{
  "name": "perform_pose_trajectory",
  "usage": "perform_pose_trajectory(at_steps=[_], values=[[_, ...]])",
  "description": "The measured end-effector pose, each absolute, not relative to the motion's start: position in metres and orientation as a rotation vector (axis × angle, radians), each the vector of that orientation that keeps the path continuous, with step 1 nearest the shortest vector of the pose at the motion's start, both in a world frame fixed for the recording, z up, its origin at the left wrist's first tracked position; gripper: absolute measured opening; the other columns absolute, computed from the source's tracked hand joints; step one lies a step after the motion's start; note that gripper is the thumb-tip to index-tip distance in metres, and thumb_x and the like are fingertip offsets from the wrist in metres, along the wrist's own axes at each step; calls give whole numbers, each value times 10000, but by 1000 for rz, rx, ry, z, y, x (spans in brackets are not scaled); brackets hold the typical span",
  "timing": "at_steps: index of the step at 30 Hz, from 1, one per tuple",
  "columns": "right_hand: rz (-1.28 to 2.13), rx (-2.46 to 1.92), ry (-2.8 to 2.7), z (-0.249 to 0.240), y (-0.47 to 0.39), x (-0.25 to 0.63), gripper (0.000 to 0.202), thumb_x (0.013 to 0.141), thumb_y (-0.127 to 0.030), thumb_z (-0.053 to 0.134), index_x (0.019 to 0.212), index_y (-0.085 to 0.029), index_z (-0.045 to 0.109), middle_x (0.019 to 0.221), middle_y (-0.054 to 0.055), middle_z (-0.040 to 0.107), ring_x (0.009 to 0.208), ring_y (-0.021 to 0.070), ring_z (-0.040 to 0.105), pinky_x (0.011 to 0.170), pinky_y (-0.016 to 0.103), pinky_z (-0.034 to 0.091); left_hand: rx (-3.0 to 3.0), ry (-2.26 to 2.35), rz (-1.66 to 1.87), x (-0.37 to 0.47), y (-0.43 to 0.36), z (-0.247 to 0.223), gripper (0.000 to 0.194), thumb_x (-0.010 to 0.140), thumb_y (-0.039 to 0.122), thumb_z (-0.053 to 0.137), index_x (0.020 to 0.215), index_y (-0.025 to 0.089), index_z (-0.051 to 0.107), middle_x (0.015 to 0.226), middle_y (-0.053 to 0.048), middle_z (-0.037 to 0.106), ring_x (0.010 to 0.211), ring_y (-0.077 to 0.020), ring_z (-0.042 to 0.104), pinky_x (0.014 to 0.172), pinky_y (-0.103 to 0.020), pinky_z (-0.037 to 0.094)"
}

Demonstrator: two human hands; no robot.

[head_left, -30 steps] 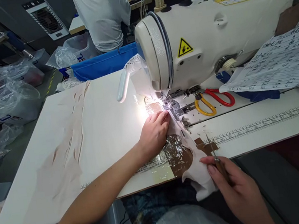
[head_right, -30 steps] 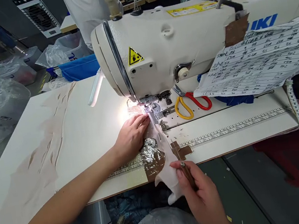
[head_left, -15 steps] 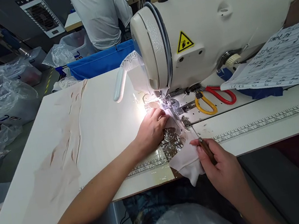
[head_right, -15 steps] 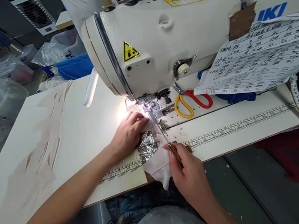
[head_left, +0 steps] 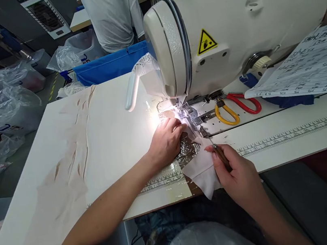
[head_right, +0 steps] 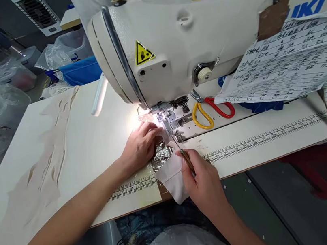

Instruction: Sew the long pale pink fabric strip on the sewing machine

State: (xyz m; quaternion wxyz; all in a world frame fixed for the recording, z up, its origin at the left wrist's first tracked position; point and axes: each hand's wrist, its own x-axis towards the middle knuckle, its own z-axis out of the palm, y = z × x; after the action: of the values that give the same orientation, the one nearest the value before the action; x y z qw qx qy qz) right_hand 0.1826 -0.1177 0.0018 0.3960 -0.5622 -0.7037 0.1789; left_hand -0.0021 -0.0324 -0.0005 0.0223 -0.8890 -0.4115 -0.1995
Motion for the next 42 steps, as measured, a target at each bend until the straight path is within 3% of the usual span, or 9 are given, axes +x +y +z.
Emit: perform_pose_trajectory(at_steps=[11,15,20,28,36,42], values=[[462,-1406,-1787,1,-105,177,148,919,-224,435,935,-232,582,915,28,774,793,181,735,643,244,555,-2696,-1288,-654,-4,-31,-3,311,919,102,377,1118,141,613,1063,-128,613,929,-218,583,727,-372,523],[504,-1442,-1791,1,-102,176,159,921,-250,433,934,-239,590,929,38,774,778,196,733,637,270,556,-2777,-1248,-722,-4,-32,-1,278,909,101,392,1052,127,629,1028,-121,631,900,-206,574,722,-358,525],[500,-1459,-1777,1,-99,176,172,924,-272,433,942,-238,601,939,52,773,777,209,733,641,288,559,-2771,-1251,-591,-3,-33,0,275,933,132,388,1022,149,648,1032,-118,639,916,-219,574,733,-378,514],[466,-1425,-1817,3,-97,176,186,938,-275,436,975,-219,610,893,48,769,750,196,733,595,260,547,-2698,-1326,-417,0,-32,2,339,923,148,345,1110,78,619,1078,-171,615,914,-252,562,743,-398,491],[372,-1425,-1875,-1,-101,172,189,928,-259,445,1009,-222,612,972,68,768,871,226,736,687,298,574,-2702,-1388,-432,1,-30,1,322,933,184,346,1049,105,636,1085,-179,610,937,-267,557,764,-413,472],[387,-1435,-1831,7,-111,168,207,934,-315,457,1021,-230,624,972,77,765,826,231,732,683,313,578,-2752,-1461,-425,0,-33,4,301,894,152,394,1027,123,662,1096,-153,615,984,-263,558,802,-403,479]])
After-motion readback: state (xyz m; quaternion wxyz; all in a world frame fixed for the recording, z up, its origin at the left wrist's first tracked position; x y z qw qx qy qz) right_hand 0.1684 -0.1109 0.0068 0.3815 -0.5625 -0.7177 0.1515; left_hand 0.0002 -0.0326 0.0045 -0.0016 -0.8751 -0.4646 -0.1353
